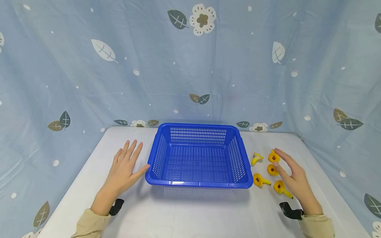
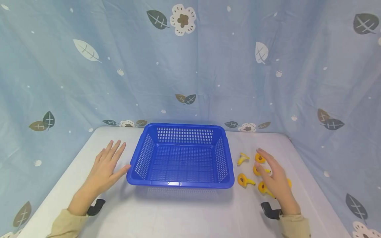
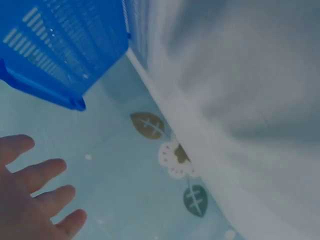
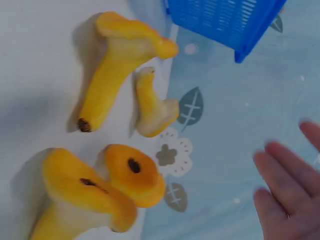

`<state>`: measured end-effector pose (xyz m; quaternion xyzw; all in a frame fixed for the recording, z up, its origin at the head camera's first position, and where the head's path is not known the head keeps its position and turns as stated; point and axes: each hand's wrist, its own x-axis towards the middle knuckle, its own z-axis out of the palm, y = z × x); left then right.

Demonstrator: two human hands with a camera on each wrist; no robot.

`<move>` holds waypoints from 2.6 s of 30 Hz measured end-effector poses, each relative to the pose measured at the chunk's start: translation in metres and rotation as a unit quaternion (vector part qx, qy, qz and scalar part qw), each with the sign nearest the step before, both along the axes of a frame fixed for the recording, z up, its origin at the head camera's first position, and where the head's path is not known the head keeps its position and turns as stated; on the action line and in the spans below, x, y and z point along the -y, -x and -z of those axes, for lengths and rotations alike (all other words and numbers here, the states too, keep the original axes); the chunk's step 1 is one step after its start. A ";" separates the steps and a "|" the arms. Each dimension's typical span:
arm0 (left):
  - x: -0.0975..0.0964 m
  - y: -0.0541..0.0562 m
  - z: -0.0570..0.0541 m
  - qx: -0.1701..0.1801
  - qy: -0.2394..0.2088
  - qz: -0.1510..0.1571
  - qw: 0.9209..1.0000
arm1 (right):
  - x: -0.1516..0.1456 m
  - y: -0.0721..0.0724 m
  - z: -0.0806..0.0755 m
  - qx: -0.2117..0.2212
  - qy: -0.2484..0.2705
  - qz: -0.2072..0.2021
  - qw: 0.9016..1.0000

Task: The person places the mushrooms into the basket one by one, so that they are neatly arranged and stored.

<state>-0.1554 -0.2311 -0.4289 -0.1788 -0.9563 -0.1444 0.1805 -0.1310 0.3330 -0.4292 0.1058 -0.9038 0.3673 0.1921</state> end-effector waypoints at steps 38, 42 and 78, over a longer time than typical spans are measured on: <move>-0.048 -0.009 0.002 0.066 -0.009 0.067 0.995 | 0.008 0.015 0.032 0.174 -0.089 -0.167 0.966; -0.048 -0.010 0.003 0.081 -0.015 0.065 0.994 | 0.008 0.016 0.032 0.173 -0.097 -0.163 0.967; -0.056 -0.011 -0.008 0.118 0.004 0.053 0.992 | 0.010 0.013 -0.009 -0.019 -0.108 -0.095 0.989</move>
